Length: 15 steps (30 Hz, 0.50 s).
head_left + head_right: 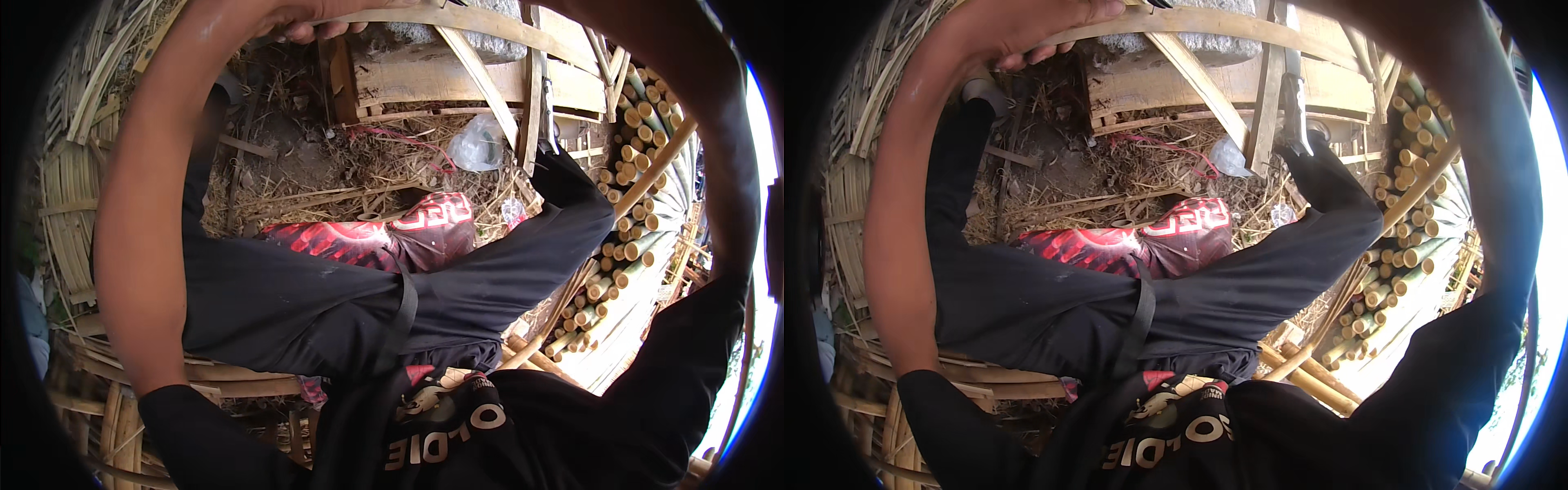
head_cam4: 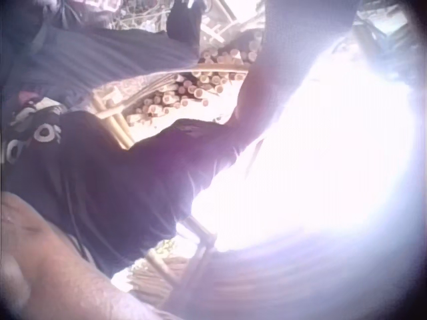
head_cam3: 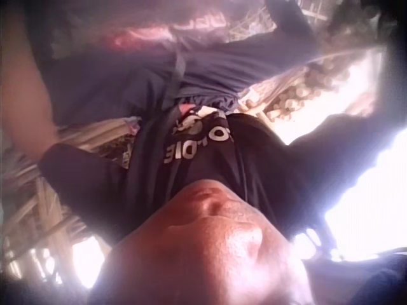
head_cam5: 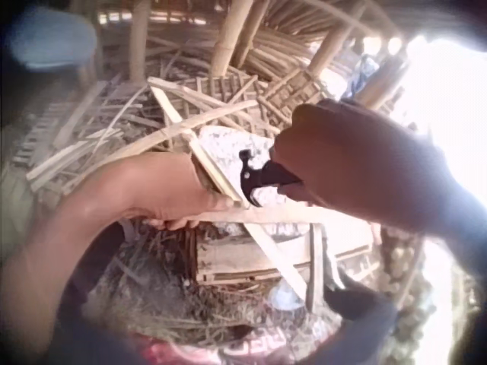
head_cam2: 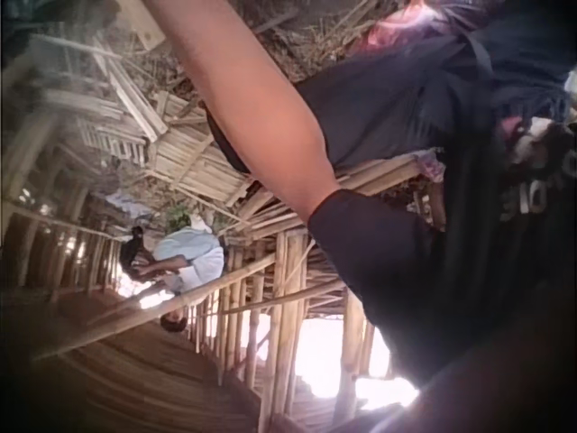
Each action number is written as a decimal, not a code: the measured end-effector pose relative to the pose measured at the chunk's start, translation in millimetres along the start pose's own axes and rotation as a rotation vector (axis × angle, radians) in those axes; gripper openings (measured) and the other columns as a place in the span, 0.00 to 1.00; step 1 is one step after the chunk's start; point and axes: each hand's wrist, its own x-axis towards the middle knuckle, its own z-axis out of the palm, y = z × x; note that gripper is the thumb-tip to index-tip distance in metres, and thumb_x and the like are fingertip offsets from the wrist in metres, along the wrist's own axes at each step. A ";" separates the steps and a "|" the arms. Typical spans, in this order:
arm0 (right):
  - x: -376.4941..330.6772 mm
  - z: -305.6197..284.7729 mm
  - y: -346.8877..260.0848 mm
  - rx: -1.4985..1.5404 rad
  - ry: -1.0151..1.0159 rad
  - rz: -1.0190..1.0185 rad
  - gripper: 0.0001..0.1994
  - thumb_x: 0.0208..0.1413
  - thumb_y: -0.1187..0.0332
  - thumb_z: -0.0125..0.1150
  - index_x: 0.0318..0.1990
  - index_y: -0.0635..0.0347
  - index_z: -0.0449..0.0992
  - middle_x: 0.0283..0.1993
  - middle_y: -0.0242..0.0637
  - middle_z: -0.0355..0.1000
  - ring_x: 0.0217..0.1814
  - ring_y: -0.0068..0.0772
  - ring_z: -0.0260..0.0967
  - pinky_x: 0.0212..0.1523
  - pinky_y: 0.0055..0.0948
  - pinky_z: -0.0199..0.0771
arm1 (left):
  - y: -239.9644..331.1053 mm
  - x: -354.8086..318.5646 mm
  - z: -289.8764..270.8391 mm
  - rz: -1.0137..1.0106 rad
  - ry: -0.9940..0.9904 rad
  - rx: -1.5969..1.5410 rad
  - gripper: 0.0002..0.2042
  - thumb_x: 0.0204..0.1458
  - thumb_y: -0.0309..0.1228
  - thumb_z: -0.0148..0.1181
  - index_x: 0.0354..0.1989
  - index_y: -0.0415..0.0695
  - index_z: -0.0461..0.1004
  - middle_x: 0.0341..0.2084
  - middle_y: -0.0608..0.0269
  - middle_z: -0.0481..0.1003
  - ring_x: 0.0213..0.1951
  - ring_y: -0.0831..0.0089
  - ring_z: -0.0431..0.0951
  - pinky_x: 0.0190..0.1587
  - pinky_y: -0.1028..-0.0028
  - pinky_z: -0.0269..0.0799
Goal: The person positions bamboo strips together and hammers a nail into the wood using a hammer.
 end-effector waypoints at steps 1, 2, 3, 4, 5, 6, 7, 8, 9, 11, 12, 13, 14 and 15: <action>3.5 -4.4 -0.9 0.172 -0.077 0.124 0.11 0.62 0.62 0.63 0.42 0.61 0.80 0.35 0.35 0.76 0.38 0.28 0.74 0.43 0.28 0.79 | 5.0 -2.2 1.7 -0.102 0.044 0.049 0.21 0.62 0.46 0.56 0.30 0.38 0.79 0.15 0.61 0.74 0.15 0.73 0.69 0.19 0.71 0.64; 6.8 -8.3 -1.9 0.343 -0.139 0.266 0.11 0.62 0.62 0.64 0.43 0.60 0.80 0.35 0.34 0.76 0.39 0.27 0.74 0.43 0.28 0.79 | 10.0 -3.5 4.1 -0.204 0.083 0.095 0.22 0.62 0.47 0.57 0.27 0.38 0.78 0.13 0.61 0.73 0.14 0.73 0.69 0.18 0.71 0.63; 10.0 -12.3 -2.7 0.489 -0.181 0.413 0.11 0.61 0.62 0.64 0.43 0.59 0.80 0.36 0.34 0.75 0.40 0.27 0.74 0.43 0.28 0.79 | 15.0 -4.5 6.5 -0.307 0.120 0.136 0.24 0.61 0.48 0.58 0.24 0.38 0.78 0.11 0.62 0.72 0.13 0.73 0.68 0.18 0.71 0.63; 7.2 -8.1 1.5 0.311 -0.049 0.258 0.11 0.61 0.61 0.64 0.44 0.58 0.79 0.38 0.33 0.76 0.41 0.26 0.74 0.43 0.28 0.79 | 11.8 -5.7 5.8 -0.296 0.113 0.099 0.26 0.60 0.49 0.59 0.20 0.38 0.77 0.10 0.62 0.71 0.12 0.73 0.68 0.18 0.71 0.63; 4.8 -5.1 3.9 0.130 0.081 0.103 0.12 0.61 0.61 0.65 0.46 0.57 0.78 0.40 0.32 0.76 0.42 0.26 0.75 0.43 0.28 0.79 | 10.7 -7.0 4.3 -0.285 0.106 0.063 0.28 0.60 0.50 0.59 0.15 0.38 0.76 0.09 0.63 0.70 0.12 0.73 0.68 0.18 0.71 0.63; 2.8 -4.6 5.9 0.039 0.146 0.028 0.13 0.60 0.60 0.65 0.46 0.57 0.77 0.41 0.32 0.77 0.43 0.26 0.75 0.43 0.28 0.80 | 11.7 -8.1 3.3 -0.274 0.118 0.127 0.29 0.60 0.50 0.60 0.13 0.39 0.75 0.08 0.63 0.69 0.12 0.74 0.67 0.18 0.71 0.62; 1.7 -3.5 7.0 -0.053 0.210 -0.040 0.13 0.60 0.60 0.65 0.47 0.56 0.77 0.43 0.32 0.77 0.44 0.26 0.76 0.43 0.28 0.80 | 14.1 -6.5 3.4 -0.261 0.122 0.190 0.30 0.60 0.50 0.60 0.11 0.39 0.74 0.07 0.63 0.69 0.11 0.74 0.67 0.18 0.72 0.62; -0.5 -5.3 7.6 -0.001 0.209 -0.007 0.13 0.60 0.60 0.65 0.47 0.57 0.77 0.43 0.32 0.77 0.44 0.26 0.76 0.44 0.28 0.80 | 13.0 -4.0 3.9 -0.268 0.101 0.134 0.30 0.60 0.50 0.60 0.11 0.40 0.74 0.06 0.63 0.68 0.11 0.74 0.67 0.17 0.72 0.62; -2.8 -8.5 6.8 0.050 0.208 0.025 0.13 0.61 0.61 0.64 0.47 0.57 0.77 0.43 0.33 0.77 0.44 0.27 0.76 0.44 0.29 0.80 | 10.6 -1.7 5.1 -0.276 0.079 0.078 0.30 0.60 0.50 0.60 0.11 0.40 0.74 0.06 0.63 0.68 0.10 0.74 0.66 0.17 0.72 0.61; -7.4 -17.2 3.8 0.149 0.211 0.082 0.12 0.61 0.62 0.63 0.47 0.58 0.77 0.43 0.33 0.76 0.44 0.28 0.76 0.44 0.29 0.80 | 2.8 1.6 7.3 -0.221 0.076 0.059 0.29 0.61 0.49 0.60 0.11 0.40 0.73 0.06 0.64 0.67 0.09 0.75 0.64 0.17 0.72 0.60; -2.9 -5.6 10.0 0.171 0.210 0.099 0.12 0.61 0.62 0.63 0.47 0.59 0.77 0.43 0.34 0.76 0.44 0.28 0.76 0.44 0.30 0.80 | 0.9 3.3 8.8 -0.182 0.075 0.002 0.29 0.61 0.48 0.59 0.11 0.41 0.73 0.06 0.64 0.67 0.09 0.75 0.64 0.16 0.72 0.59; 1.1 5.5 16.6 0.196 0.213 0.115 0.12 0.61 0.63 0.63 0.47 0.59 0.77 0.43 0.34 0.76 0.44 0.28 0.76 0.44 0.30 0.80 | 0.9 2.9 8.3 -0.144 0.075 -0.054 0.29 0.62 0.47 0.59 0.10 0.41 0.72 0.05 0.65 0.67 0.09 0.75 0.64 0.16 0.72 0.58; 1.8 13.0 19.3 0.200 0.221 0.114 0.12 0.61 0.63 0.63 0.47 0.59 0.77 0.43 0.34 0.76 0.44 0.29 0.75 0.44 0.30 0.79 | -0.5 0.2 6.7 -0.142 0.075 -0.051 0.29 0.62 0.47 0.59 0.10 0.41 0.72 0.05 0.65 0.67 0.09 0.75 0.64 0.16 0.72 0.58; -0.9 16.8 20.4 0.194 0.240 0.101 0.12 0.61 0.64 0.63 0.47 0.59 0.77 0.43 0.34 0.76 0.44 0.29 0.75 0.44 0.30 0.79 | -2.2 -3.2 5.1 -0.054 0.062 -0.089 0.28 0.62 0.46 0.59 0.12 0.40 0.73 0.06 0.65 0.66 0.10 0.76 0.64 0.16 0.72 0.57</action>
